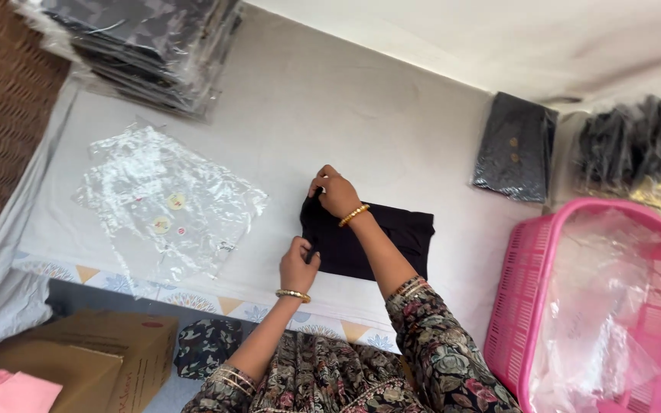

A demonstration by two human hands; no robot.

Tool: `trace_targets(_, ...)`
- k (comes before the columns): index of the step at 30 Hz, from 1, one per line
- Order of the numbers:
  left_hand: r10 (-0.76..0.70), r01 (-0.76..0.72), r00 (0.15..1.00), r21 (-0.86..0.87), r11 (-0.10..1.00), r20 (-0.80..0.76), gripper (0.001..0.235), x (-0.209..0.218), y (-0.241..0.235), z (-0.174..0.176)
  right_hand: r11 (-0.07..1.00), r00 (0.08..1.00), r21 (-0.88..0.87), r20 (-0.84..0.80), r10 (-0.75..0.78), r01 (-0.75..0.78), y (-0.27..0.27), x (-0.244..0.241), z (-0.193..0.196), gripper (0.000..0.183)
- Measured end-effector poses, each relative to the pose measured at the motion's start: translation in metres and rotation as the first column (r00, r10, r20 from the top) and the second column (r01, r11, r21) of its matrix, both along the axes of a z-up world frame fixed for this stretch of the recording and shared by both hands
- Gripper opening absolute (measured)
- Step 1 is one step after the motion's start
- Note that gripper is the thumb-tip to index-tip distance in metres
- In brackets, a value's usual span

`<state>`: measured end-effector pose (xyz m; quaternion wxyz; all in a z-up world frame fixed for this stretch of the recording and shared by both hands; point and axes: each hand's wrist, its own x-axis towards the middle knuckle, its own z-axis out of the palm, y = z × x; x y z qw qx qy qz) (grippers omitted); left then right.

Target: The person folds a dark blue patterned top and a black top with a graphic print on a white table. They then place each folded garment into a clear plastic bag and set the packaged items aside.

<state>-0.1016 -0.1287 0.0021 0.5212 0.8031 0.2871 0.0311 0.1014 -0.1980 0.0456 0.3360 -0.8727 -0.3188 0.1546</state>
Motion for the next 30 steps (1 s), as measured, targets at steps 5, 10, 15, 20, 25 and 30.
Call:
trace_targets(5,-0.287,0.289,0.956,-0.031,0.957,0.066,0.031,0.024,-0.091,0.013,0.983,0.991,-0.141,-0.039,-0.125,0.118,-0.137,0.013,0.008,0.03)
trace_targets(10,-0.512,0.506,0.858,-0.098,0.857,-0.041,0.032,0.036,-0.168,-0.014,0.906,0.956,-0.361,-0.102,-0.274,0.221,-0.233,0.011,0.001,0.028)
trace_targets(15,-0.57,0.568,0.816,-0.052,0.821,-0.097,0.036,0.04,-0.219,-0.025,0.854,0.898,-0.335,-0.048,-0.438,0.399,-0.27,0.002,-0.003,0.032)
trace_targets(20,-0.632,0.627,0.768,-0.078,0.775,-0.102,0.052,0.043,-0.225,-0.01,0.866,0.895,-0.229,0.082,-0.438,0.445,-0.294,-0.009,-0.028,0.031)
trace_targets(25,-0.625,0.62,0.778,-0.077,0.781,-0.068,0.036,0.077,-0.195,-0.002,0.748,0.756,-0.133,0.02,-0.654,0.65,-0.303,-0.059,-0.029,0.034)
trace_targets(30,-0.729,0.641,0.684,0.457,0.617,0.024,0.034,0.163,-0.181,-0.022,0.489,0.503,-0.248,-0.008,-0.864,0.836,-0.278,-0.152,-0.044,0.05)
